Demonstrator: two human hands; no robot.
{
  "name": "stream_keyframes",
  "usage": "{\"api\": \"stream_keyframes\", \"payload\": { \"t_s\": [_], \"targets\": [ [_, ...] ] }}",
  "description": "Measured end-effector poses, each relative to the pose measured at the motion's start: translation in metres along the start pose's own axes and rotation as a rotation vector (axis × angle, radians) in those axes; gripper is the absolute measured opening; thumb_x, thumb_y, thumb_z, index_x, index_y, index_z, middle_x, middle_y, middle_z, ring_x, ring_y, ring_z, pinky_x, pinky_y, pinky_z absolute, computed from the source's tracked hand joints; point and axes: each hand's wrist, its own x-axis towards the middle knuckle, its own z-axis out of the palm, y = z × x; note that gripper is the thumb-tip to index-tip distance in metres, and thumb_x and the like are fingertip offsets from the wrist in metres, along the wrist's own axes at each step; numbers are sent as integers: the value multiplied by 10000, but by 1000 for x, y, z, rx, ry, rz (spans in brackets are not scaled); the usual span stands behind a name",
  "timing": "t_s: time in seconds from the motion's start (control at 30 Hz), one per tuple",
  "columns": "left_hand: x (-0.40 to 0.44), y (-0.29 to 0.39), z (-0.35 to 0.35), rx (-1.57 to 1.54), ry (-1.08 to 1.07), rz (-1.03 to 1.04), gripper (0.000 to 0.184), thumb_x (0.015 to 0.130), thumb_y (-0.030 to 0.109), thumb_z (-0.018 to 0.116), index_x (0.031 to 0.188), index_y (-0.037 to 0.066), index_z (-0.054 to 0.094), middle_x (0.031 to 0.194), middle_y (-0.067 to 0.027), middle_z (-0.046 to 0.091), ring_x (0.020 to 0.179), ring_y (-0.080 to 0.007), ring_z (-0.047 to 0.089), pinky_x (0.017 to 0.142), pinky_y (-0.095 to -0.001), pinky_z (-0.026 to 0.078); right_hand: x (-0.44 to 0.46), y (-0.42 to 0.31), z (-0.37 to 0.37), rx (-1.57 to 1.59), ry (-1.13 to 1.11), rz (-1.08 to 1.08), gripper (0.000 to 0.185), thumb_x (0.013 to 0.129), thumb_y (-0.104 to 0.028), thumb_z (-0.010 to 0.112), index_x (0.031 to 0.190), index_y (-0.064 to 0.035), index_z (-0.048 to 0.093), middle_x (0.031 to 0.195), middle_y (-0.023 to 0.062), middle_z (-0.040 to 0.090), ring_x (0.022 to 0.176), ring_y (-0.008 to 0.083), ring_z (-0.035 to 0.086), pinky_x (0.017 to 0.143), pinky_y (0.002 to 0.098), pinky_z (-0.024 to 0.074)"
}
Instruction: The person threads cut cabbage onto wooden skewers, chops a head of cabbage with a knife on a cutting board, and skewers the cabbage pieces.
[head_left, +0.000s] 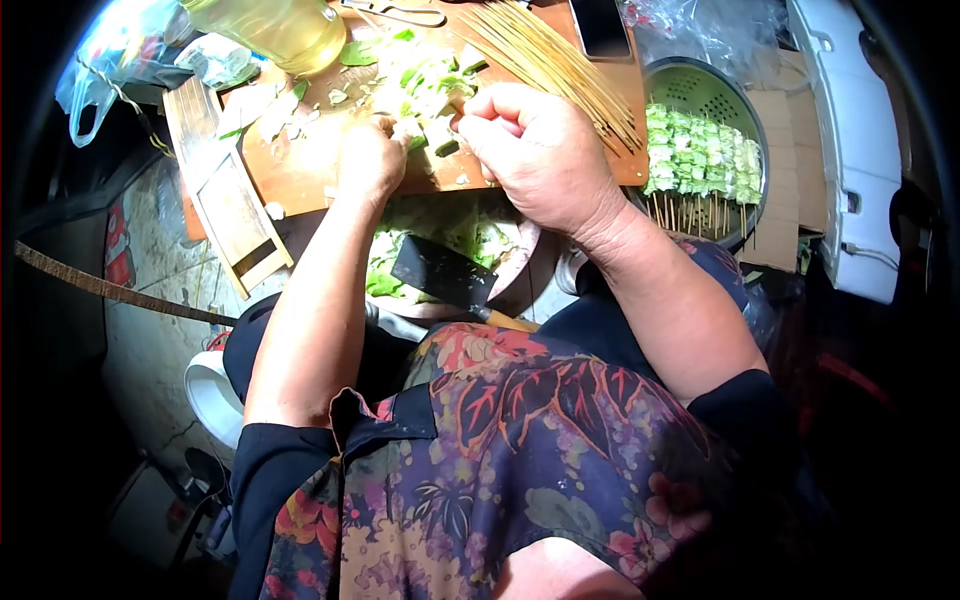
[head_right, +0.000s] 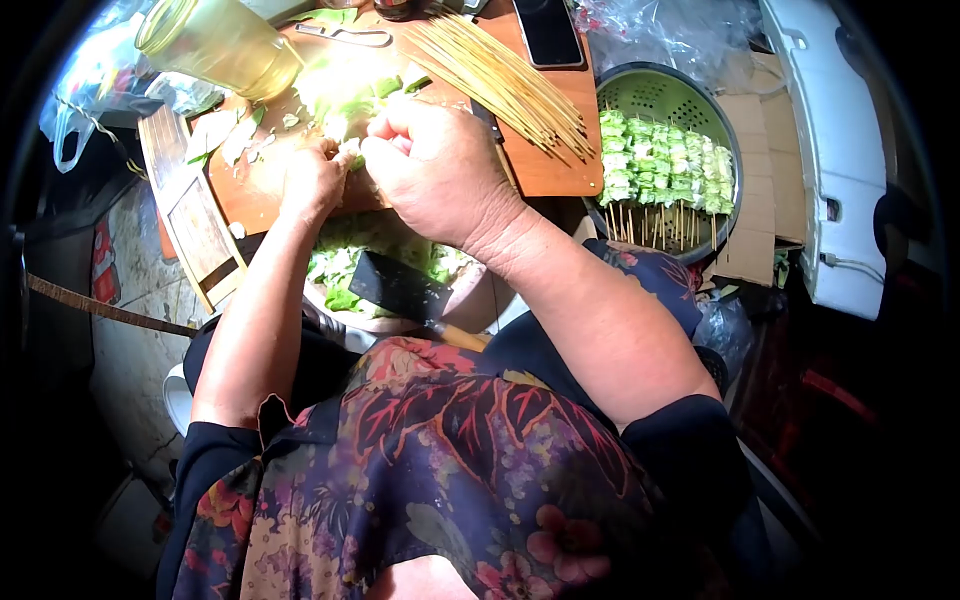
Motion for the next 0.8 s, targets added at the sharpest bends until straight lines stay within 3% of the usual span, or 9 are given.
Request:
{"api": "stream_keyframes", "payload": {
  "t_s": [0.13, 0.17, 0.3, 0.37, 0.5, 0.6, 0.63, 0.73, 0.8],
  "targets": [
    [-4, 17, -6, -49, -86, -181, 240, 872, 239, 642, 886, 0, 614, 592, -68, 617, 427, -139, 535, 404, -276, 430, 0, -3, -5, -28, 10, -17, 118, 882, -125, 600, 836, -23, 639, 563, -62, 500, 511, 12, 434, 474, 203, 352],
    [-5, 22, -13, -73, -125, -220, 218, 822, 208, 640, 867, -5, 636, 612, -87, 644, 542, -165, 614, 584, -312, 507, -1, -2, -5, -43, 11, -28, 122, 880, -127, 603, 831, -21, 638, 559, -63, 495, 511, 12, 433, 473, 205, 349],
    [-9, 34, -17, -96, -52, -288, 237, 796, 222, 646, 891, 5, 632, 646, -97, 652, 561, -185, 622, 606, -319, 513, -1, -1, -6, -38, 24, -58, 120, 876, -124, 606, 828, -19, 638, 560, -69, 483, 512, 8, 423, 470, 205, 343],
    [-10, 37, -18, 80, 185, 2, 289, 769, 235, 650, 938, 2, 625, 717, -141, 669, 642, -237, 656, 655, -348, 523, -1, -3, -7, -32, 8, -46, 116, 876, -125, 609, 840, -19, 639, 568, -77, 476, 511, 7, 410, 467, 205, 337],
    [-1, 25, 4, 135, 83, 254, 321, 770, 251, 640, 961, -7, 655, 822, -223, 666, 797, -341, 670, 740, -422, 518, -2, -4, -7, -3, -6, -24, 110, 877, -124, 610, 856, -21, 639, 579, -82, 473, 514, 5, 398, 467, 200, 328],
    [-3, 22, 14, 202, -94, 193, 286, 796, 267, 597, 868, 7, 692, 819, -220, 668, 804, -349, 667, 740, -430, 516, -3, -3, -7, 19, -7, -14, 104, 883, -120, 604, 872, -21, 637, 587, -81, 478, 518, 1, 393, 467, 194, 318],
    [-5, 28, 10, 195, -268, 75, 267, 880, 209, 502, 1056, 49, 622, 898, -152, 679, 797, -260, 660, 701, -377, 517, -3, -3, -8, 2, -11, -24, 100, 885, -114, 600, 875, -20, 635, 587, -79, 479, 519, -1, 393, 468, 192, 317],
    [-12, 46, 2, 502, -333, 185, 290, 851, 228, 558, 1072, 47, 610, 891, -138, 679, 779, -240, 654, 696, -375, 517, -4, -4, -9, -1, -19, -17, 96, 889, -107, 595, 877, -19, 631, 588, -78, 480, 521, -3, 394, 468, 189, 315],
    [-2, 32, 11, 252, -323, 92, 319, 798, 242, 630, 1055, 53, 620, 895, -136, 679, 787, -237, 655, 705, -371, 518, -4, -5, -9, 13, -24, -3, 97, 890, -107, 593, 876, -18, 629, 588, -78, 481, 521, -3, 394, 467, 190, 316]
  ]
}}
